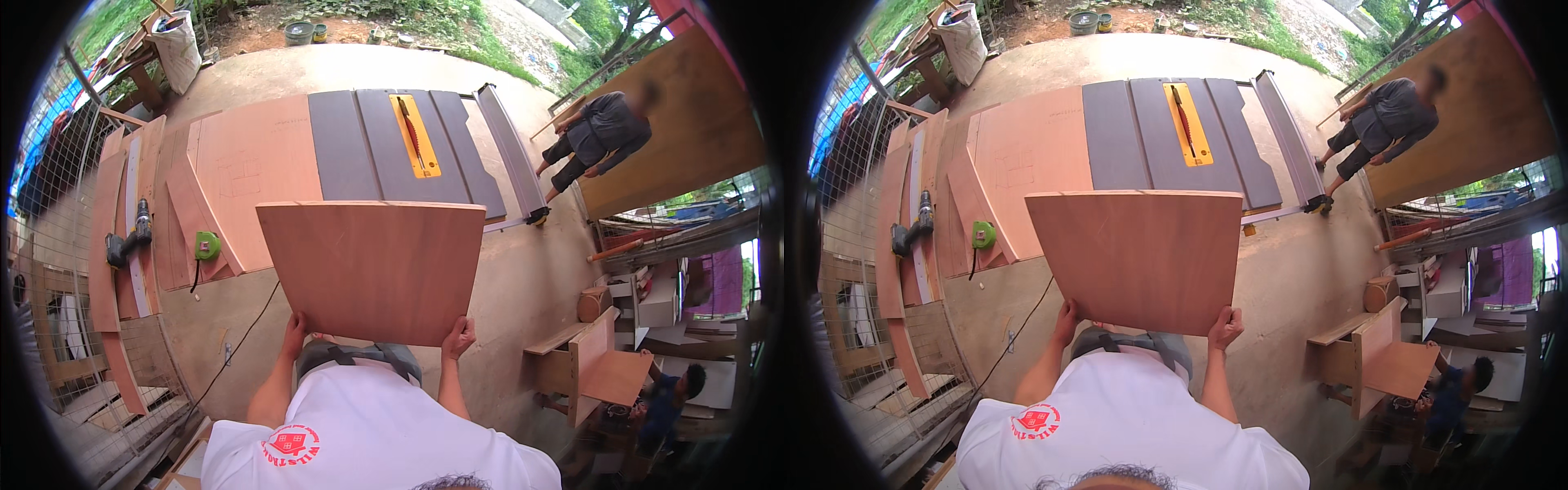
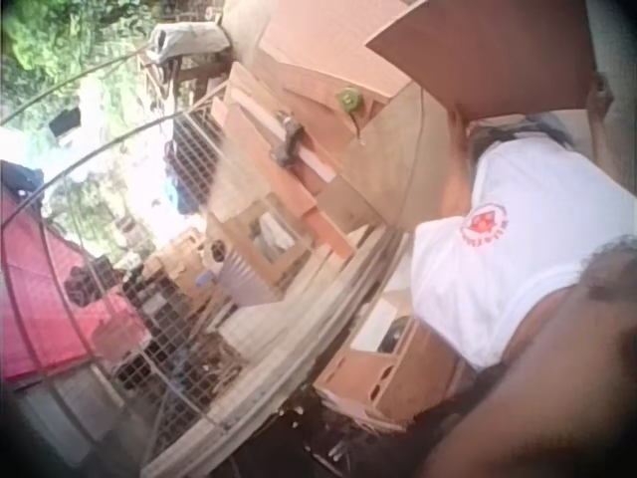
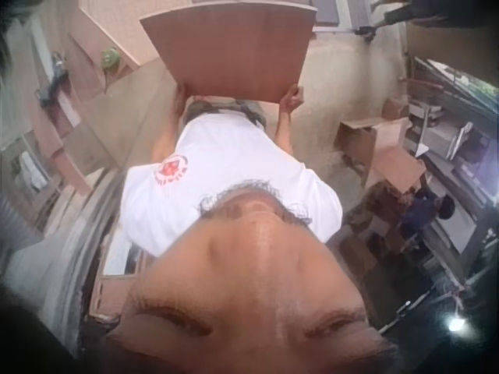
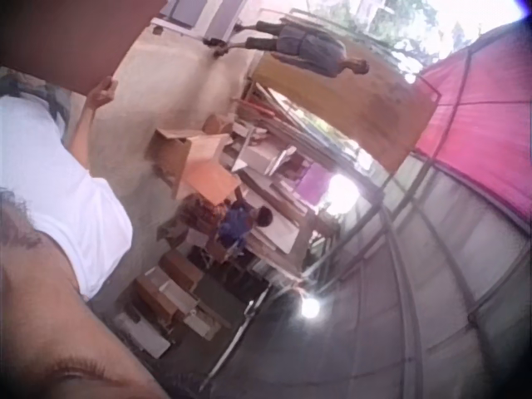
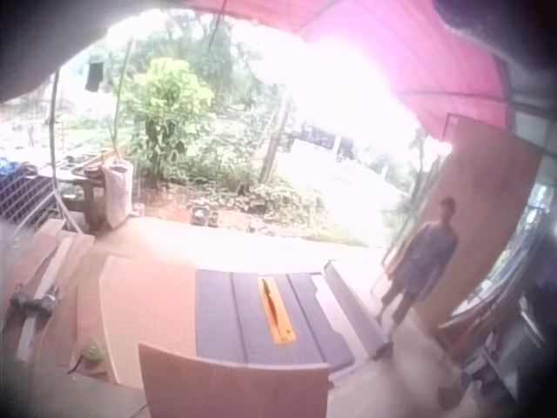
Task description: The person measures a large sheet of plywood with a tape measure, then uses a table saw to cut it into smaller pieces. They handle the cut pieces and place them on the floor.
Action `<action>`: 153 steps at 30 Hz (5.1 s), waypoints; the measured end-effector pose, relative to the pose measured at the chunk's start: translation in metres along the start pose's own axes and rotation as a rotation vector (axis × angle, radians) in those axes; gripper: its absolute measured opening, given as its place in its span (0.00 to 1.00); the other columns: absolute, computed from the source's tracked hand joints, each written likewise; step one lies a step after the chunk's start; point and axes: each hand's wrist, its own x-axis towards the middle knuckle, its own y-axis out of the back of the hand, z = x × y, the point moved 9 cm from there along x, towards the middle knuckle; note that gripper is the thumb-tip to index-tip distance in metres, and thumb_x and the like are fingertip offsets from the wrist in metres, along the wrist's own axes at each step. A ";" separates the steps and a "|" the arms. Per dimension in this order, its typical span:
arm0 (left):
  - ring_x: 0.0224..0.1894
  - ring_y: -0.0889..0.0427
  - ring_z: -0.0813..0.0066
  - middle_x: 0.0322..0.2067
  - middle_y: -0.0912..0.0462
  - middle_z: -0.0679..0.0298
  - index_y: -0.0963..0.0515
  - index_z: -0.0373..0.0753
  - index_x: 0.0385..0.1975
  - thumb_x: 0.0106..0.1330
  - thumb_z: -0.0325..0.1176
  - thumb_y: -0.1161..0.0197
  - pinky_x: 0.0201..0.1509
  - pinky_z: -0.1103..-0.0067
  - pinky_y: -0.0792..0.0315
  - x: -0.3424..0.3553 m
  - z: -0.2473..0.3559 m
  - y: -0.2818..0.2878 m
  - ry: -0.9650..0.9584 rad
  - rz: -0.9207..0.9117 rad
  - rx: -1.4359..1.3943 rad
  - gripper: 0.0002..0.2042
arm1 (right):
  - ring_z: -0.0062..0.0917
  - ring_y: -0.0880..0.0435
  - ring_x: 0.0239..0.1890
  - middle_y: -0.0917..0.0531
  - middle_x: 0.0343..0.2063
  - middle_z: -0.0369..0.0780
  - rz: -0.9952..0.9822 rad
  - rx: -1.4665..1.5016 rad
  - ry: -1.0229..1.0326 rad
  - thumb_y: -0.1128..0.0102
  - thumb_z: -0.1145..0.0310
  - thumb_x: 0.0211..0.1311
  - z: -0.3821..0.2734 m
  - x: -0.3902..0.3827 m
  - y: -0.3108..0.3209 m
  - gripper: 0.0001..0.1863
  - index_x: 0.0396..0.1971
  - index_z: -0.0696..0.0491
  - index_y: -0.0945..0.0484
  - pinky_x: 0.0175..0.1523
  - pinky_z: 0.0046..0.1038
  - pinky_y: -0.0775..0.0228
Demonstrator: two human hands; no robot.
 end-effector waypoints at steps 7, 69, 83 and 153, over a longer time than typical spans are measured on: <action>0.64 0.28 0.63 0.63 0.30 0.56 0.40 0.37 0.68 0.71 0.66 0.53 0.65 0.67 0.32 -0.002 -0.034 -0.083 0.031 -0.089 -0.096 0.39 | 0.19 0.41 0.20 0.40 0.14 0.34 -0.097 0.089 0.072 0.44 0.51 0.71 0.020 0.082 0.022 0.27 0.18 0.55 0.37 0.25 0.30 0.49; 0.36 0.16 0.55 0.33 0.17 0.55 0.22 0.39 0.43 0.57 0.45 0.26 0.41 0.68 0.23 -0.176 0.508 -0.311 -1.070 0.756 1.386 0.21 | 0.34 0.13 0.32 0.16 0.24 0.40 -0.508 -0.178 1.647 0.35 0.54 0.58 -0.464 0.232 0.027 0.15 0.34 0.51 0.16 0.36 0.37 0.20; 0.36 0.24 0.74 0.32 0.23 0.60 0.29 0.32 0.35 0.65 0.53 0.33 0.39 0.75 0.27 -0.240 0.418 -0.142 -1.221 1.058 0.788 0.25 | 0.25 0.25 0.56 0.20 0.52 0.42 -1.010 0.936 -0.208 0.54 0.35 0.70 -0.111 0.145 -0.250 0.38 0.60 0.56 0.28 0.61 0.28 0.35; 0.52 0.21 0.37 0.43 0.18 0.37 0.23 0.30 0.46 0.75 0.63 0.65 0.56 0.55 0.30 0.074 0.031 -0.397 0.106 0.635 0.641 0.36 | 0.43 0.41 0.72 0.34 0.67 0.47 -0.685 -0.268 0.606 0.41 0.54 0.66 0.045 0.371 -0.221 0.27 0.62 0.47 0.28 0.72 0.52 0.49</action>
